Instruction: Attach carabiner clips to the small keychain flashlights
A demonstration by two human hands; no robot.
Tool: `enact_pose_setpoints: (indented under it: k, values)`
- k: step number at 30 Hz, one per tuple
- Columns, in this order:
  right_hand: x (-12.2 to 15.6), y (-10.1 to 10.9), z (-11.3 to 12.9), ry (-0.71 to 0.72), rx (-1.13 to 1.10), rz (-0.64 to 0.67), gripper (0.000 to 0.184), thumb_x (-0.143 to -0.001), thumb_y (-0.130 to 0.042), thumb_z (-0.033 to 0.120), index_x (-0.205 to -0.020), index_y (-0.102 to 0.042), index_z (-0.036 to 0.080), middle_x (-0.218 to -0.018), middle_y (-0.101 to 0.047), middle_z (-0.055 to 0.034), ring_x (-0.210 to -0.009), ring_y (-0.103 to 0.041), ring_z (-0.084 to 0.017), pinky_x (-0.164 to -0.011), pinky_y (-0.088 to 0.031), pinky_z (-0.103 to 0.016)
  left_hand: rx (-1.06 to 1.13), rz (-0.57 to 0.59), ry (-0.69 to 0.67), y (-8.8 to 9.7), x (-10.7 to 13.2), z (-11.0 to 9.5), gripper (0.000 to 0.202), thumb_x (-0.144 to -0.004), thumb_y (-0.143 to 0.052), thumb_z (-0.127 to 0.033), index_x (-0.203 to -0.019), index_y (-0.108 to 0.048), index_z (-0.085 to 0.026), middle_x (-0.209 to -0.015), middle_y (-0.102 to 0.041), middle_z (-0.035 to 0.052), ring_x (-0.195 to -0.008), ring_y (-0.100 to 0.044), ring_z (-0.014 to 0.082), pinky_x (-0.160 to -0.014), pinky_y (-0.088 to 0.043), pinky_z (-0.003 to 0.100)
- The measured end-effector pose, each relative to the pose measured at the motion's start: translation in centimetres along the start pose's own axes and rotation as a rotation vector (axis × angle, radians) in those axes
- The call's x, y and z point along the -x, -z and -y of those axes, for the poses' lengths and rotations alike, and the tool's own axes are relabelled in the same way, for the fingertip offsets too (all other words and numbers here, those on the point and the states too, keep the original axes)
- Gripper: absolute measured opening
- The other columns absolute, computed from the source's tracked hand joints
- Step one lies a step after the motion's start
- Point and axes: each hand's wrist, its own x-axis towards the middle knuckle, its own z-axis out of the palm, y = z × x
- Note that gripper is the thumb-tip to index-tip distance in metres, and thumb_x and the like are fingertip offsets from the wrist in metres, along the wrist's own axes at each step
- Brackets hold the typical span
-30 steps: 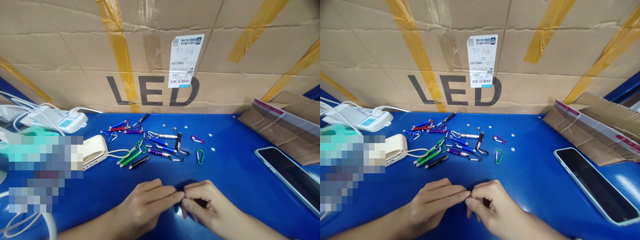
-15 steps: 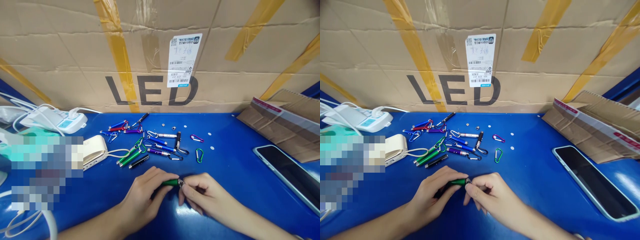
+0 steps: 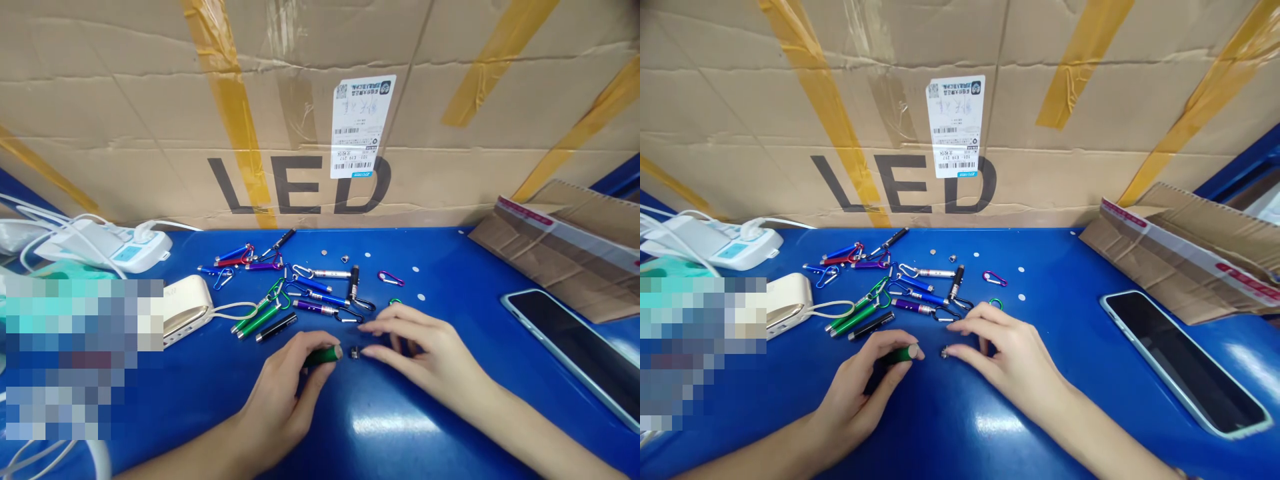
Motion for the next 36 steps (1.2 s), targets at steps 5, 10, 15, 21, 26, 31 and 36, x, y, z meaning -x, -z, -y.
enact_pose_setpoints:
  k: [5, 10, 15, 21, 26, 31, 36]
  values:
    - [0.4, -0.9, -0.2, 0.092, 0.109, 0.167, 0.021, -0.089, -0.05, 0.027, -0.102, -0.067, 0.026, -0.096, -0.064, -0.0023, -0.08, -0.065, -0.014, -0.066, -0.053, -0.023, 0.04, -0.002, 0.01, -0.1, -0.1, 0.0, 0.025, -0.087, -0.047, -0.01, -0.109, -0.044, -0.023, -0.09, -0.063, -0.0007, -0.084, -0.062, 0.0091, -0.077, -0.049, 0.017]
    - [0.6, -1.3, 0.0, 0.128, 0.13, 0.119, 0.02, -0.09, -0.049, 0.025, -0.095, -0.067, 0.021, -0.091, -0.066, -0.003, -0.078, -0.066, -0.014, -0.067, -0.055, -0.024, 0.026, 0.022, -0.02, 0.0, -0.3, -0.2, 0.023, -0.086, -0.05, -0.009, -0.105, -0.048, -0.022, -0.088, -0.061, 0.0, -0.079, -0.06, 0.0091, -0.074, -0.049, 0.017]
    - [0.6, -1.1, 0.6, 0.223, 0.099, -0.016, 0.015, -0.088, -0.052, 0.021, -0.093, -0.065, 0.015, -0.092, -0.069, -0.0053, -0.08, -0.067, -0.014, -0.07, -0.056, -0.023, 0.026, 0.054, -0.075, 0.1, -0.4, -0.3, 0.023, -0.084, -0.05, -0.007, -0.104, -0.051, -0.018, -0.089, -0.059, 0.0036, -0.082, -0.058, 0.0111, -0.074, -0.049, 0.02]
    - [0.9, -0.6, 1.3, 0.272, 0.117, -0.089, 0.014, -0.088, -0.052, 0.021, -0.092, -0.065, 0.016, -0.087, -0.069, -0.0052, -0.073, -0.067, -0.013, -0.066, -0.056, -0.022, 0.036, 0.081, -0.079, 0.3, -0.5, -0.2, 0.027, -0.084, -0.049, -0.006, -0.108, -0.051, -0.018, -0.092, -0.058, 0.0051, -0.085, -0.057, 0.0126, -0.076, -0.049, 0.022]
    - [0.6, -0.5, 1.3, 0.279, 0.114, -0.145, 0.02, -0.091, -0.048, 0.023, -0.096, -0.065, 0.014, -0.083, -0.067, -0.0058, -0.069, -0.065, -0.011, -0.058, -0.054, -0.018, 0.06, 0.136, -0.102, 0.3, -0.5, 0.2, 0.032, -0.086, -0.046, -0.006, -0.116, -0.048, -0.018, -0.095, -0.058, 0.0067, -0.086, -0.058, 0.0132, -0.076, -0.049, 0.022]
    - [0.6, -0.6, 1.2, 0.285, 0.102, -0.123, 0.021, -0.091, -0.046, 0.022, -0.098, -0.065, 0.014, -0.083, -0.066, -0.0061, -0.069, -0.065, -0.011, -0.057, -0.054, -0.018, -0.038, 0.181, -0.161, 0.6, -0.5, -0.1, 0.029, -0.087, -0.045, -0.009, -0.115, -0.049, -0.015, -0.093, -0.06, 0.0087, -0.08, -0.06, 0.0142, -0.071, -0.051, 0.022]
    - [0.5, -0.7, 1.2, 0.311, 0.088, -0.152, 0.018, -0.09, -0.049, 0.023, -0.095, -0.064, 0.015, -0.083, -0.069, -0.0052, -0.071, -0.067, -0.011, -0.06, -0.056, -0.017, -0.06, 0.158, -0.221, 0.4, -0.2, 0.1, 0.029, -0.089, -0.043, -0.01, -0.117, -0.046, -0.015, -0.09, -0.063, 0.0071, -0.079, -0.059, 0.0139, -0.071, -0.05, 0.022]
